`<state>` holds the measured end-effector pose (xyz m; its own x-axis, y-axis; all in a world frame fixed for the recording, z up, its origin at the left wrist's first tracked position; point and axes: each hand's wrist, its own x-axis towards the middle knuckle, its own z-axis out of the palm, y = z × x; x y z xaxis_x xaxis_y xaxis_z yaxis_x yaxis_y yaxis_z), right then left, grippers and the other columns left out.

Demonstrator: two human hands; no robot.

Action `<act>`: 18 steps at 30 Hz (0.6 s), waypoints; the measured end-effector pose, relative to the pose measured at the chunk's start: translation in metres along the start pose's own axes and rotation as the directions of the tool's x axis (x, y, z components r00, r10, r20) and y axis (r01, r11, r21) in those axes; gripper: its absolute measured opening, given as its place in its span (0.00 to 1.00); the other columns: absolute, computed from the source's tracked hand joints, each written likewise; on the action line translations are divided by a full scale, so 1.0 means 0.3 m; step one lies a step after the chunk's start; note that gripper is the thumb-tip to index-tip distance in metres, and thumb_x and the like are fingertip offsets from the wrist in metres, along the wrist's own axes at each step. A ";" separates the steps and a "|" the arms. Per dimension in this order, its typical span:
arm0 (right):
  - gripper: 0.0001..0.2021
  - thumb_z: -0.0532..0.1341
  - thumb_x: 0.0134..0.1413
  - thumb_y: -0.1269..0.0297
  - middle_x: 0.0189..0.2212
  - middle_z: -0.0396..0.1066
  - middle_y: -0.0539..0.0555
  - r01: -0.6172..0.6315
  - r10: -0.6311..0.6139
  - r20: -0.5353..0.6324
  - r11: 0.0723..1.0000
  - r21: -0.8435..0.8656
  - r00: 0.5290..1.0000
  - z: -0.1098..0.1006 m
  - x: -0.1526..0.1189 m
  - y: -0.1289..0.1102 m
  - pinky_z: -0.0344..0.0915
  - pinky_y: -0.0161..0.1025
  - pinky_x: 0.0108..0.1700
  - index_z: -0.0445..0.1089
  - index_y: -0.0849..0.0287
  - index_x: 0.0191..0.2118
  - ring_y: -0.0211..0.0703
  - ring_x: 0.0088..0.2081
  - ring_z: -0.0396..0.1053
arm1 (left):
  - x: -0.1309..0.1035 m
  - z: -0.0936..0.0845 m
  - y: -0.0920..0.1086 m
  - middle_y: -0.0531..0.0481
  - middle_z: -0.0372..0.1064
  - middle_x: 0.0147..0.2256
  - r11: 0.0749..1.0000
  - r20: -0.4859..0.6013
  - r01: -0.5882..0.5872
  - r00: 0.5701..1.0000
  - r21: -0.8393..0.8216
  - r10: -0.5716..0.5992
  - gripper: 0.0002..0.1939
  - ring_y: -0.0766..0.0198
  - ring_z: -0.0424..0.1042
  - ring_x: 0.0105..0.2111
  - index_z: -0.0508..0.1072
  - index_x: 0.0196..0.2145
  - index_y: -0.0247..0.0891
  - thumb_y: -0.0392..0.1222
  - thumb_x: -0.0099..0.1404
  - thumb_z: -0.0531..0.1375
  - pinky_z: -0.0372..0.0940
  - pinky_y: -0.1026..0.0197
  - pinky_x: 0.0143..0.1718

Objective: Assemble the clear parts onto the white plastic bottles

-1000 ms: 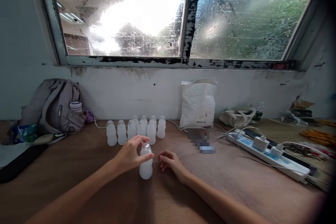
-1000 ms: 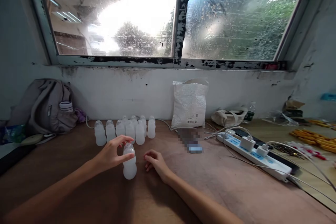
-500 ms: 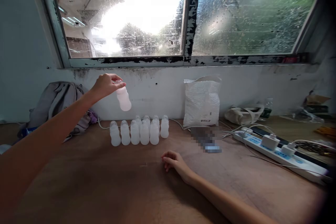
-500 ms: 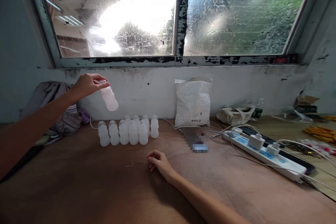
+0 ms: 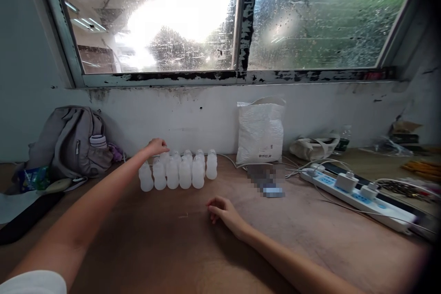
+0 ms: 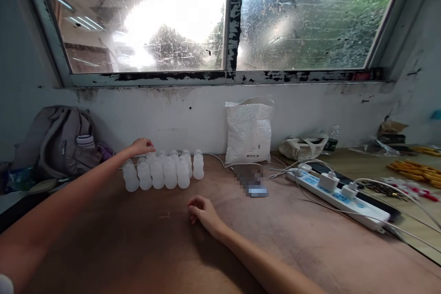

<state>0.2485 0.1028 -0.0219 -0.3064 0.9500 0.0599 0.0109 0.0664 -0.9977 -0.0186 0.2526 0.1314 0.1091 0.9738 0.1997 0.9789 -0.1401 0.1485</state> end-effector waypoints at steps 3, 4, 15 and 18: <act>0.08 0.58 0.40 0.64 0.16 0.61 0.45 -0.014 0.014 0.001 1.000 -0.011 1.000 0.001 -0.002 -0.007 0.59 0.32 0.21 0.63 0.61 0.28 0.33 0.18 0.60 | 0.004 0.031 -0.008 0.48 0.73 0.33 1.000 0.057 -0.024 0.998 -0.011 0.024 0.14 0.59 0.70 0.36 0.73 0.30 0.38 0.47 0.47 0.59 0.62 0.65 0.34; 0.08 0.58 0.40 0.63 0.16 0.61 0.45 -0.015 0.015 0.000 1.000 -0.013 1.000 0.001 -0.003 -0.009 0.59 0.32 0.21 0.63 0.61 0.28 0.33 0.18 0.60 | 0.004 0.038 -0.009 0.47 0.73 0.32 1.000 0.068 -0.024 0.997 -0.014 0.025 0.14 0.59 0.70 0.35 0.73 0.30 0.37 0.47 0.47 0.59 0.62 0.65 0.33; 0.07 0.59 0.40 0.64 0.17 0.62 0.45 -0.001 0.001 -0.002 1.000 0.000 1.000 0.002 -0.001 0.000 0.60 0.32 0.21 0.64 0.61 0.28 0.33 0.19 0.61 | -0.078 -0.030 0.035 0.43 0.72 0.35 0.986 -0.111 -0.064 0.993 -0.151 0.047 0.15 0.55 0.70 0.36 0.71 0.30 0.36 0.50 0.49 0.57 0.63 0.61 0.34; 0.07 0.59 0.40 0.65 0.17 0.61 0.45 0.002 -0.002 -0.003 1.000 0.002 1.000 0.002 -0.003 0.001 0.60 0.32 0.21 0.64 0.61 0.28 0.33 0.18 0.61 | -0.186 -0.075 0.144 0.44 0.70 0.38 0.971 -0.286 -0.115 0.957 -0.210 0.051 0.16 0.58 0.69 0.39 0.67 0.37 0.37 0.49 0.58 0.48 0.62 0.59 0.38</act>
<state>0.2481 0.1019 -0.0221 -0.3035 0.9508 0.0624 0.0087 0.0683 -0.9976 0.0138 0.1882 0.1486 0.1053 0.8734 0.4755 0.9019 -0.2853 0.3243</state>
